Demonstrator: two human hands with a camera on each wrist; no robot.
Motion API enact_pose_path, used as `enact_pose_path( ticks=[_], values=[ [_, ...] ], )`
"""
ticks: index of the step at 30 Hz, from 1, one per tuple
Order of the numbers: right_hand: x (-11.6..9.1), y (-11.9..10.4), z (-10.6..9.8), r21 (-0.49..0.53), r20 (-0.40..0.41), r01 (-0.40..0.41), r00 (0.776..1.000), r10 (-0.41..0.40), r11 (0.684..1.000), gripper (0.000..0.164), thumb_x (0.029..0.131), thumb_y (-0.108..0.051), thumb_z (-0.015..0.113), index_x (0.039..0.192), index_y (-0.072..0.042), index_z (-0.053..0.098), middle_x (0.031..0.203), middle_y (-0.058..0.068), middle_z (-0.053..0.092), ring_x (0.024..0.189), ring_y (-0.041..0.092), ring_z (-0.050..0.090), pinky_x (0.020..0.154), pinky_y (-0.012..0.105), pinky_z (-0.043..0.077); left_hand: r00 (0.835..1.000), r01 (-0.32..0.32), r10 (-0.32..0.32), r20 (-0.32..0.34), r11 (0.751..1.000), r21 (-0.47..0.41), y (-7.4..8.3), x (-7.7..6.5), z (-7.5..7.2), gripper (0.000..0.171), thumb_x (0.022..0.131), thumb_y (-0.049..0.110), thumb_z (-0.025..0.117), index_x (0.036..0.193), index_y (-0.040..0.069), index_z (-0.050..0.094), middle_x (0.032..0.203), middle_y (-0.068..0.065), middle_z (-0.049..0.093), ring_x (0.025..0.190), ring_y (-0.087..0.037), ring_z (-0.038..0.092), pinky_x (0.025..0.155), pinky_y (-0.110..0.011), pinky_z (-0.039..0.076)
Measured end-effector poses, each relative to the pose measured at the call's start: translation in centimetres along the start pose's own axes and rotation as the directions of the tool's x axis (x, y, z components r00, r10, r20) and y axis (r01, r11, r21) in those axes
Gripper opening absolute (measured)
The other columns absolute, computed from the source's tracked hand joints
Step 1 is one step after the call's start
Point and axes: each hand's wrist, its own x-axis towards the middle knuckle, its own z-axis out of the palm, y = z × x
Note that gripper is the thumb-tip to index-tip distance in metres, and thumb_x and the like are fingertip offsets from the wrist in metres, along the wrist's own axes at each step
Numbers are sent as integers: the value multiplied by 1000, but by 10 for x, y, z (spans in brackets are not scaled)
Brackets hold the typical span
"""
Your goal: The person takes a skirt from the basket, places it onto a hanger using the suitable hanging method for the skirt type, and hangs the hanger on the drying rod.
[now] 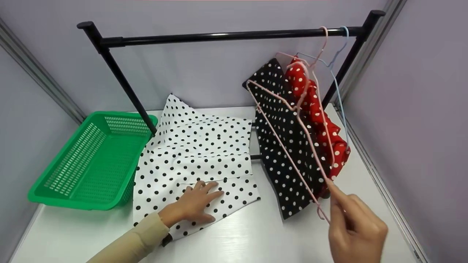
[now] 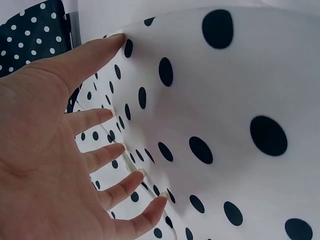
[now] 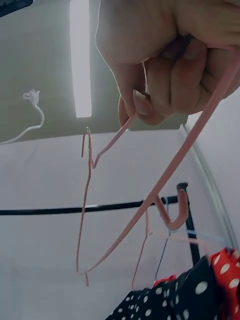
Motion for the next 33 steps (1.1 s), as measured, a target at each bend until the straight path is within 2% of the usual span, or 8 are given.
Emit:
enact_pose_path(
  ticks=[3,4,10,17,22,26,29,33],
  values=[
    [0,14,23,-20,65,-28,997,29,999,29,91,17,59,111,5,76,95,-22,73,60,-9,60,47,5,43,1000,2,-2,-1,1000,3,1,0,0,86,80,49,81,155,30,45,165,-4,32,144,-38,35,109,-66,36],
    [0,22,31,-3,80,-21,997,21,1000,30,91,17,59,111,3,77,99,-16,75,65,-8,62,50,5,45,1000,1,-1,-1,1000,6,1,0,0,86,80,49,81,155,29,45,164,-5,33,144,-38,36,108,-66,37],
    [2,57,76,-93,163,-64,983,79,994,34,97,8,59,121,-8,76,107,13,76,46,5,45,43,12,38,1000,2,-2,18,1000,24,6,1,-4,85,80,45,82,154,27,46,163,-7,34,142,-38,37,106,-65,41],
    [5,86,115,-84,184,-106,976,120,991,31,101,1,57,125,-9,74,111,15,76,45,9,40,44,15,35,997,44,-46,60,998,37,17,4,-14,87,76,40,88,152,24,49,161,-8,36,143,-39,38,109,-61,41],
    [3,100,134,-87,170,-105,978,118,991,32,101,4,56,126,-6,73,122,14,73,51,6,47,48,11,39,1000,18,-19,19,999,46,37,14,-18,83,75,42,88,147,21,53,157,-8,40,141,-38,40,109,-56,43],
    [-1,106,146,-108,155,-127,978,143,986,33,101,4,55,129,-5,71,125,14,71,65,14,58,57,8,43,1000,0,1,-6,999,43,55,26,-17,90,74,44,89,150,20,48,157,-9,40,140,-36,42,106,-55,46],
    [-3,112,153,-121,140,-147,977,164,982,34,101,5,55,130,-4,69,129,16,69,81,19,65,71,5,44,999,29,-28,-27,997,72,64,38,-13,92,72,42,90,150,19,48,153,-9,43,135,-35,46,101,-54,49],
    [-7,121,157,-140,160,-154,971,176,978,35,100,6,55,132,-1,67,129,19,68,100,26,69,85,6,44,995,85,-79,-56,988,127,67,52,-11,87,74,41,86,149,16,49,148,-10,47,126,-33,51,90,-49,53]
  ],
)
